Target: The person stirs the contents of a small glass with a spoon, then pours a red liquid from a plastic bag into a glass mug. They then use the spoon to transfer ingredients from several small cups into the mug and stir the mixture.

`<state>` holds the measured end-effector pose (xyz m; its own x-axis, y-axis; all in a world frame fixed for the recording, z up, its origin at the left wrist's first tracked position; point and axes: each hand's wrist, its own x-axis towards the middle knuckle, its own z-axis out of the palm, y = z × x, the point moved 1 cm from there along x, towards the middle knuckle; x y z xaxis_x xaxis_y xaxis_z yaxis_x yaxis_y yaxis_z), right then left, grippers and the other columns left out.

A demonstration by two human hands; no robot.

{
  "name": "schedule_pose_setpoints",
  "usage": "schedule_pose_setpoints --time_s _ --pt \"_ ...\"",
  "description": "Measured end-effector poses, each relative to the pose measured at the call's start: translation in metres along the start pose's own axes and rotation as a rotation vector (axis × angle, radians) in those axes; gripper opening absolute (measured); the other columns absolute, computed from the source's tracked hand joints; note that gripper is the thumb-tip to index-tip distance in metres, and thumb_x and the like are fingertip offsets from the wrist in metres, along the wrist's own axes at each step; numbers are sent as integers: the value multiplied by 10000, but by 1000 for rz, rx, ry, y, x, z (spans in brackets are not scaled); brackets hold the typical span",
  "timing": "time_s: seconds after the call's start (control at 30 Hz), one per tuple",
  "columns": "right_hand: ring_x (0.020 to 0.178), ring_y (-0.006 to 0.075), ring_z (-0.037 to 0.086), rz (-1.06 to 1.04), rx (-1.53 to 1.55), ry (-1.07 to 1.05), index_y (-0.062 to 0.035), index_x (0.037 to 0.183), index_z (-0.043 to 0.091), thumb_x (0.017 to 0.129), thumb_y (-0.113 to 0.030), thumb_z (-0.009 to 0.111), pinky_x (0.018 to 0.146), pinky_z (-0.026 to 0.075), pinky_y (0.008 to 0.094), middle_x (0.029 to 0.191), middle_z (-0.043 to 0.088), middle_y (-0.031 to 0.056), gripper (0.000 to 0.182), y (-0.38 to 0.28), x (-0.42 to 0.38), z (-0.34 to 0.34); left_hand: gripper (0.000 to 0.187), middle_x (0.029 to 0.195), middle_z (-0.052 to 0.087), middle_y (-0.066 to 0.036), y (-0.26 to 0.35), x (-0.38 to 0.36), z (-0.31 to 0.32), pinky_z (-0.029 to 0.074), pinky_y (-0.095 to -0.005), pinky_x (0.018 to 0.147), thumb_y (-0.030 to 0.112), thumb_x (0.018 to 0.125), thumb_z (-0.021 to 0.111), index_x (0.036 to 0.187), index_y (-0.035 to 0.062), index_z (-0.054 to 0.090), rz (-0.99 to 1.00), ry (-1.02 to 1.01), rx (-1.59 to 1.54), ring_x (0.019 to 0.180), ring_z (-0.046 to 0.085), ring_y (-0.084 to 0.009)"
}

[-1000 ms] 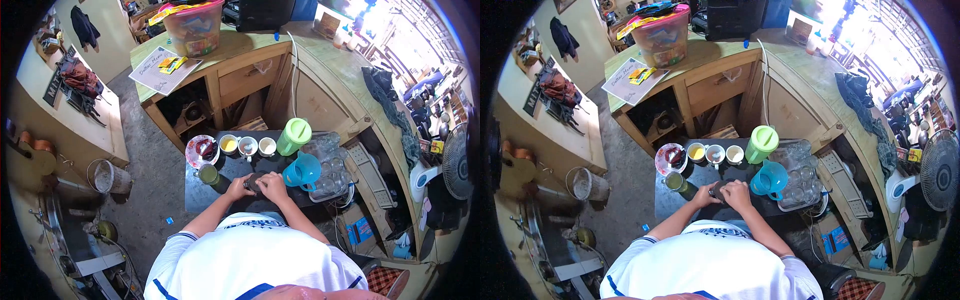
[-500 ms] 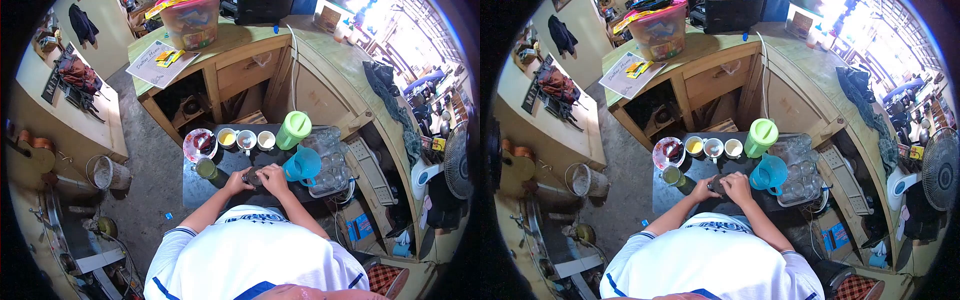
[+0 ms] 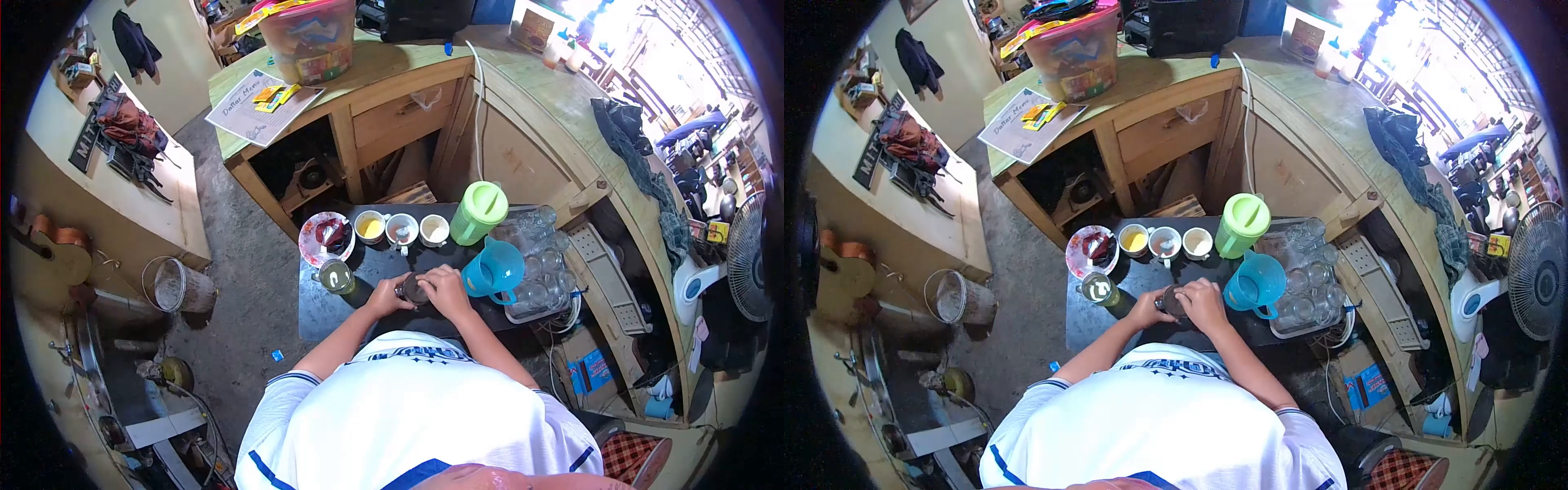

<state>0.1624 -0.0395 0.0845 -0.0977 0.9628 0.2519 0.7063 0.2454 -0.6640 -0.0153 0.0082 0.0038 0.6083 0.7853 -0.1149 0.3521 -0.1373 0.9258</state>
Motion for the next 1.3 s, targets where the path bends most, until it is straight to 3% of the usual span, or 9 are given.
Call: schedule_pose_setpoints --time_s 0.07,0.17,0.3,0.37,0.5,0.6,0.7,0.77,1.3 --pt "746 256 611 -26 -257 97 -77 780 737 776 -166 679 666 417 403 748 678 77 106 -12 3 -10 886 1054 673 -201 -2 2 0 500 -341 854 182 535 894 1309 -13 510 -20 8 44 968 673 -245" --pt "736 256 612 -26 -56 -45 -86 778 737 774 -172 683 649 409 408 747 675 76 101 11 -2 3 888 1064 670 -203 -10 5 2 497 -342 861 192 535 894 1308 -15 510 -7 9 22 980 669 -245" --pt "739 260 613 -61 -123 112 -88 763 737 770 -177 690 645 411 407 761 677 72 101 -11 7 -13 885 1067 669 -204 -7 6 1 493 -343 871 194 536 893 1305 -20 511 1 3 -2 984 666 -244" --pt "750 259 612 32 -272 -58 -88 740 735 768 -183 695 646 410 400 767 678 62 106 -3 3 -8 887 1072 668 -202 -6 6 1 490 -340 880 192 531 893 1304 -20 512 -6 3 1 985 664 -243" --pt "746 258 612 -25 -60 44 -88 726 733 766 -182 691 640 404 399 765 678 63 111 -4 7 -5 882 1071 670 -197 -5 8 0 490 -337 879 188 529 892 1301 -15 516 -14 8 33 978 665 -239" --pt "747 269 612 8 -284 80 -86 730 733 769 -182 682 640 411 414 765 678 64 116 -3 6 -4 876 1070 670 -196 -3 6 0 491 -336 877 192 528 892 1296 -13 522 -20 3 21 978 665 -244" --pt "772 274 608 -32 -18 -24 -87 734 734 771 -183 674 660 426 420 778 682 60 119 7 6 4 869 1069 669 -199 -8 8 1 492 -339 877 188 530 890 1291 -15 524 -5 5 3 993 664 -255" --pt "777 274 608 -10 -225 87 -82 728 731 770 -181 674 686 440 415 774 684 59 122 -12 11 -9 869 1071 668 -204 -9 8 1 493 -345 878 185 527 890 1290 -16 524 -16 -2 -19 1006 661 -264" --pt "760 274 611 -5 -267 25 -63 752 728 757 -168 689 684 438 407 739 678 79 112 -4 6 -3 889 1078 666 -200 -6 8 -1 492 -343 884 197 518 895 1293 -24 519 14 -8 20 996 663 -269"
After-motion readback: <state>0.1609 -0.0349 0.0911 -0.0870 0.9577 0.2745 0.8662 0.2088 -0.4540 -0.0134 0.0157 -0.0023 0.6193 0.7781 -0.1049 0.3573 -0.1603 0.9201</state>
